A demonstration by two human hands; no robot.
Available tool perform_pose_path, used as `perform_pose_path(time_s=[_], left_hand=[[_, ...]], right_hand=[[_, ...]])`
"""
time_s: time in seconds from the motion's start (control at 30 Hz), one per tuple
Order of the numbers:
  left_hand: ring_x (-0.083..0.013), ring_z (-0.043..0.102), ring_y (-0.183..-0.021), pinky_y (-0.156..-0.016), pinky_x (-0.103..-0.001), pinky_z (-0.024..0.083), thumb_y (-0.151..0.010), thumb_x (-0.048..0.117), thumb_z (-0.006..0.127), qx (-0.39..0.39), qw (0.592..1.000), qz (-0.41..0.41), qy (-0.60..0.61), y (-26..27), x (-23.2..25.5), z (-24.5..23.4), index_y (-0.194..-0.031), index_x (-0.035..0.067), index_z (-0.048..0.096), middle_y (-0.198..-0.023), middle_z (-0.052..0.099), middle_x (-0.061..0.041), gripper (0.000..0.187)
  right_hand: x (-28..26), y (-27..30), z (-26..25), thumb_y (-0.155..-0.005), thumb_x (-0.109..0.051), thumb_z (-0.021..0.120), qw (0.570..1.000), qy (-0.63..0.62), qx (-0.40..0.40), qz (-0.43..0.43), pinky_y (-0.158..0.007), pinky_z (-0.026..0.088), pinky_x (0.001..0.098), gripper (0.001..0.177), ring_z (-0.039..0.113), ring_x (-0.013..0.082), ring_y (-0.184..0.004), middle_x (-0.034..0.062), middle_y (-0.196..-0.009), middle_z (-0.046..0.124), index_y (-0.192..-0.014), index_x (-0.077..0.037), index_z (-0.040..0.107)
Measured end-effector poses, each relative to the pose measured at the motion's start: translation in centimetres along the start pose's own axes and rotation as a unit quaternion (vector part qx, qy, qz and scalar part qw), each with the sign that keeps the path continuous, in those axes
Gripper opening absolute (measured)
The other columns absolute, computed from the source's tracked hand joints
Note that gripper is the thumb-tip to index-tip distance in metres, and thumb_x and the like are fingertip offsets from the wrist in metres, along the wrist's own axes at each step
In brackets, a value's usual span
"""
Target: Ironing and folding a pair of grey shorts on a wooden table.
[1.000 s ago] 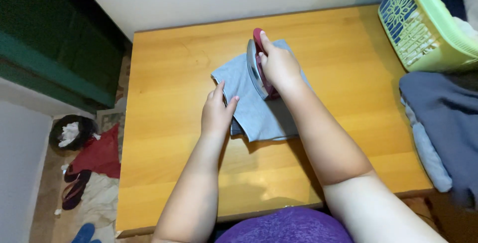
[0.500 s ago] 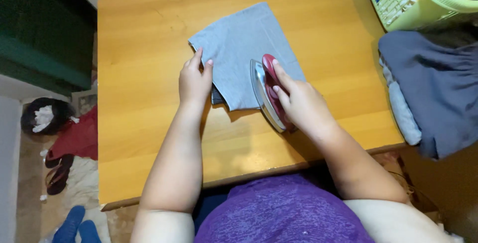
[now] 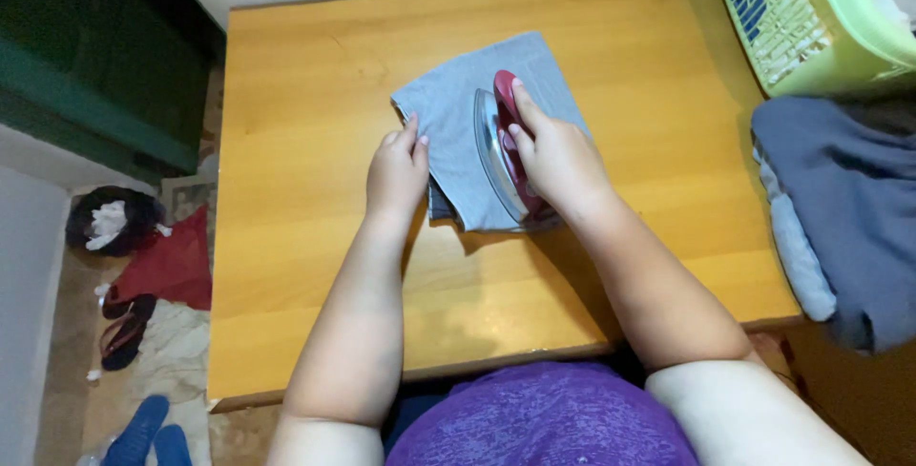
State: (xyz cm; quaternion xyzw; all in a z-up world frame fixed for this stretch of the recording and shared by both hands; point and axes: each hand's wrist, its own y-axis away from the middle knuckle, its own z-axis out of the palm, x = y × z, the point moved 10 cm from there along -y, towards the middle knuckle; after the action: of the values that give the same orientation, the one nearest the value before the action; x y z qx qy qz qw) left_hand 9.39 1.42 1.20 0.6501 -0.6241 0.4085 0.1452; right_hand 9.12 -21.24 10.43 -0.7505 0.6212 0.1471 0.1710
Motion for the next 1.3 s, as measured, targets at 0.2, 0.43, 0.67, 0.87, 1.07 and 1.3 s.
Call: perform_pose_path(time_s=[0.2,0.43,0.67,0.87,1.07,1.3], left_hand=[[-0.0364,0.068,-0.092,-0.082,-0.043,0.055,-0.096,0.023,0.066,-0.020,1.000,-0.015,0.011,-0.8,-0.3,0.0,-0.134,0.009,0.067,-0.101,0.069,-0.021,0.041],[-0.0340,0.069,-0.089,-0.081,-0.042,0.055,-0.095,0.024,0.066,-0.038,0.998,-0.049,0.024,-0.7,-0.8,0.0,-0.133,0.009,0.068,-0.097,0.070,-0.019,0.041],[-0.0332,0.071,-0.083,-0.078,-0.041,0.056,-0.092,0.021,0.071,-0.009,0.999,-0.024,0.045,-0.8,-1.6,0.5,-0.130,0.006,0.069,-0.093,0.071,-0.021,0.041],[-0.0328,0.070,-0.083,-0.078,-0.040,0.056,-0.093,0.019,0.072,-0.015,0.999,-0.017,0.032,0.1,-1.8,1.0,-0.131,0.005,0.069,-0.093,0.071,-0.022,0.041],[-0.0289,0.069,-0.083,-0.078,-0.039,0.056,-0.094,0.018,0.073,-0.004,0.999,-0.020,0.049,0.6,-1.2,0.5,-0.132,0.005,0.068,-0.095,0.072,-0.018,0.041],[-0.0275,0.069,-0.080,-0.079,-0.037,0.056,-0.091,0.019,0.074,0.005,0.997,-0.033,0.074,-0.3,-2.4,0.7,-0.132,0.006,0.067,-0.091,0.072,-0.017,0.044]], right_hand=[[-1.2,-8.5,2.3,-0.101,-0.031,0.056,1.000,0.029,0.011,-0.001,-0.078,0.053,0.0577,0.055,0.069,0.0476,-0.087,0.0270,-0.096,0.072,-0.155,-0.029,0.043],[-1.0,-9.7,3.0,-0.101,-0.028,0.056,1.000,0.006,0.016,-0.025,-0.081,0.053,0.0564,0.057,0.069,0.0480,-0.088,0.0273,-0.097,0.072,-0.156,-0.027,0.042],[0.0,-1.6,0.0,-0.099,-0.029,0.060,0.999,-0.021,-0.012,-0.020,-0.081,0.053,0.0550,0.059,0.067,0.0498,-0.090,0.0295,-0.099,0.070,-0.155,-0.032,0.042],[1.6,7.4,-1.8,-0.098,-0.026,0.060,0.998,-0.026,-0.049,0.006,-0.081,0.053,0.0535,0.062,0.068,0.0490,-0.090,0.0297,-0.096,0.071,-0.157,-0.032,0.041],[4.1,10.7,-2.3,-0.101,-0.025,0.061,0.995,-0.089,-0.039,-0.008,-0.089,0.054,0.0459,0.060,0.069,0.0449,-0.105,0.0285,-0.119,0.068,-0.157,-0.026,0.041],[1.5,5.2,-2.2,-0.103,-0.025,0.060,0.991,-0.129,0.016,-0.037,-0.097,0.051,0.0444,0.057,0.066,0.0430,-0.115,0.0250,-0.130,0.066,-0.158,-0.021,0.043]])
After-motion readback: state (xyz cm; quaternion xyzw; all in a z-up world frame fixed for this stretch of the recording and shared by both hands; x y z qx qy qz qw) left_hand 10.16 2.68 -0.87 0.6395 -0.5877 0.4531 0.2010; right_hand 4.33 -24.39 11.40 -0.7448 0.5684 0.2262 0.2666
